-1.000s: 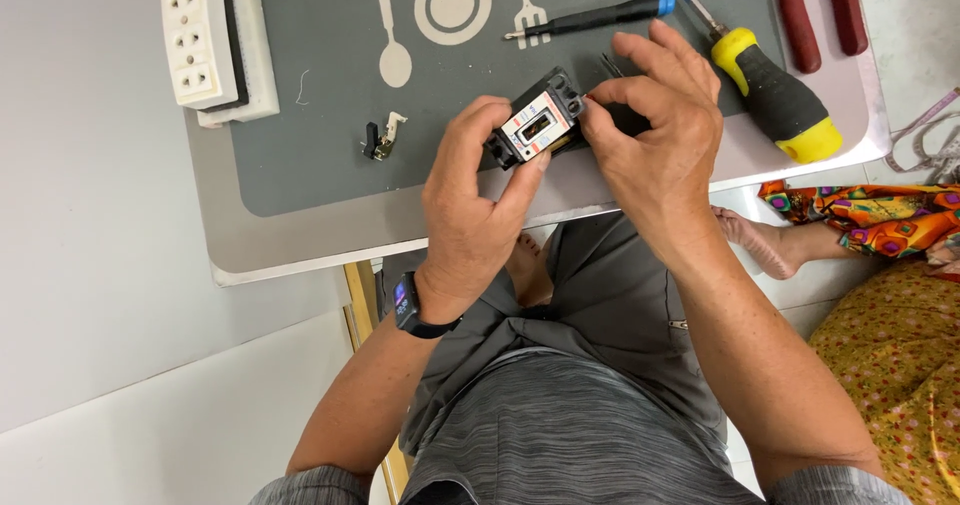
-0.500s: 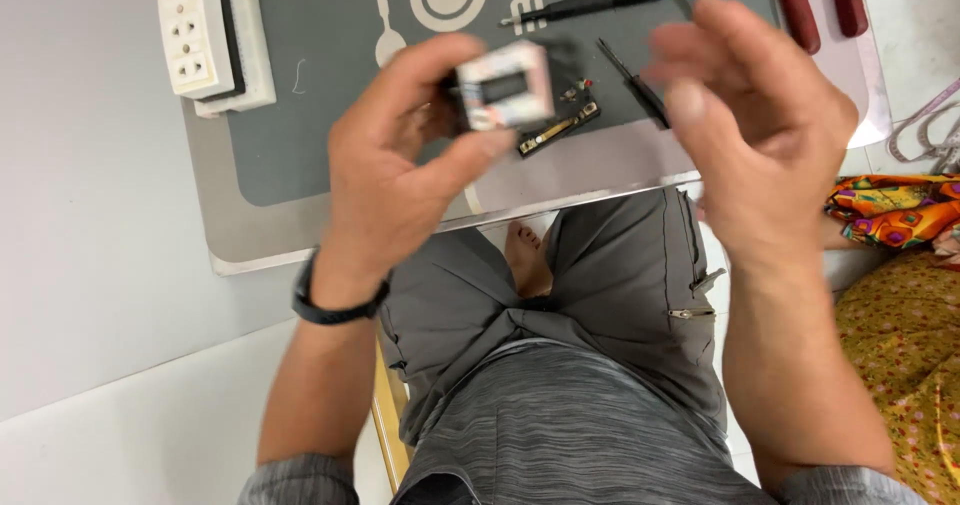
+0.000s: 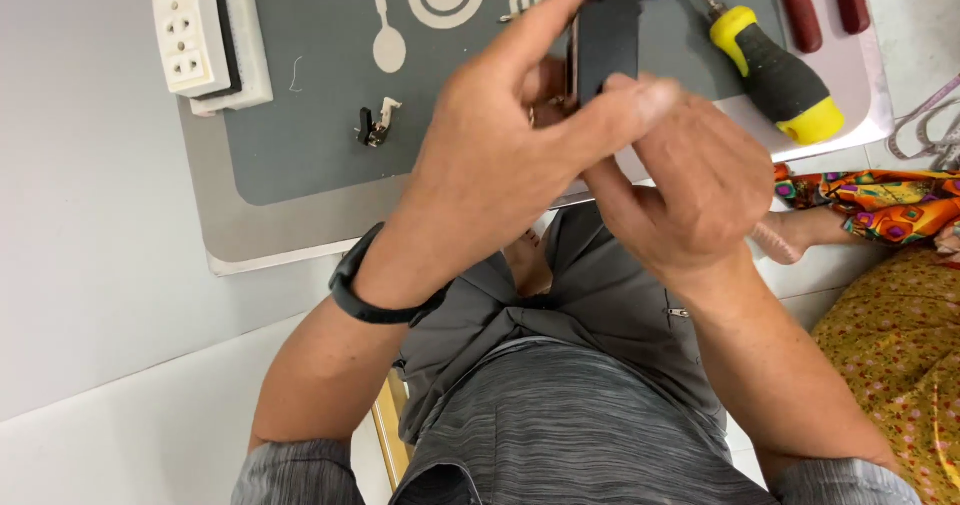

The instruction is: Assembling internal parts of an electrical switch or socket, including metal contacts and plastic housing, using a screwdriver.

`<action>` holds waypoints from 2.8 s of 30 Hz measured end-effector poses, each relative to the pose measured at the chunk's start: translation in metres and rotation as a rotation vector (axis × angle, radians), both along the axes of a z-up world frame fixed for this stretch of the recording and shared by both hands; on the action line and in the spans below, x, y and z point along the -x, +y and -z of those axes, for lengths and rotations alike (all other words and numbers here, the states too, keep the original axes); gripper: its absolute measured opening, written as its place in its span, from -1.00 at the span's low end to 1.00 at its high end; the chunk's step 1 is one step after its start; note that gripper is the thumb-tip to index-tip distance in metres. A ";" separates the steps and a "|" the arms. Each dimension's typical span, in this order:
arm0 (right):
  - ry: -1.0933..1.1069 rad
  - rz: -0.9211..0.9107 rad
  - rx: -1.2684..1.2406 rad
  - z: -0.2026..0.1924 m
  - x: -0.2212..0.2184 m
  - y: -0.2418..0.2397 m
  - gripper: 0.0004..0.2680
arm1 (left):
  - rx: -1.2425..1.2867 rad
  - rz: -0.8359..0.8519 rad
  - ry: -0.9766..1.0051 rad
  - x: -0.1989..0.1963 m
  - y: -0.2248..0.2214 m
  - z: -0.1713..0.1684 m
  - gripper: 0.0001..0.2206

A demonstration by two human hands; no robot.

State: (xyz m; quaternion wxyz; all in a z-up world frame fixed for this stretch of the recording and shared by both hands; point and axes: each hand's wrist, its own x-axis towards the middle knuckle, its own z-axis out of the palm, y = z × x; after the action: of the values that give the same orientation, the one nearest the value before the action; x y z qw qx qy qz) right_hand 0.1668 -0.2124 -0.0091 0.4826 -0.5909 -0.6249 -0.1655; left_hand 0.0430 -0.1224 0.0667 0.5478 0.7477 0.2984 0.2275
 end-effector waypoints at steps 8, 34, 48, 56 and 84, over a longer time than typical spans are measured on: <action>0.681 -0.557 0.167 0.021 -0.026 -0.014 -0.52 | 0.115 -0.014 -0.226 0.006 0.009 0.011 -0.57; 0.261 -0.124 0.380 0.040 -0.030 0.026 -0.80 | -0.461 -0.178 0.012 0.014 0.000 0.076 -0.60; 0.268 -0.092 0.383 0.040 -0.023 0.032 -0.86 | -0.827 -0.177 0.352 0.015 0.057 0.082 -0.60; 0.280 -0.117 0.392 0.038 -0.023 0.033 -0.90 | -0.968 -0.128 0.265 0.008 -0.003 0.099 -0.62; 0.044 -0.216 0.326 0.016 -0.028 0.053 -0.95 | -0.897 -0.024 0.143 0.005 0.026 0.087 -0.97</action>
State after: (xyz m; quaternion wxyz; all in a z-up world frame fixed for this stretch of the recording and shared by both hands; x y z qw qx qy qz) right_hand 0.1946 -0.1597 -0.0252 0.4090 -0.5943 -0.6925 0.0033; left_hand 0.0382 -0.0968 -0.0206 0.1451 0.9215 0.2160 0.2884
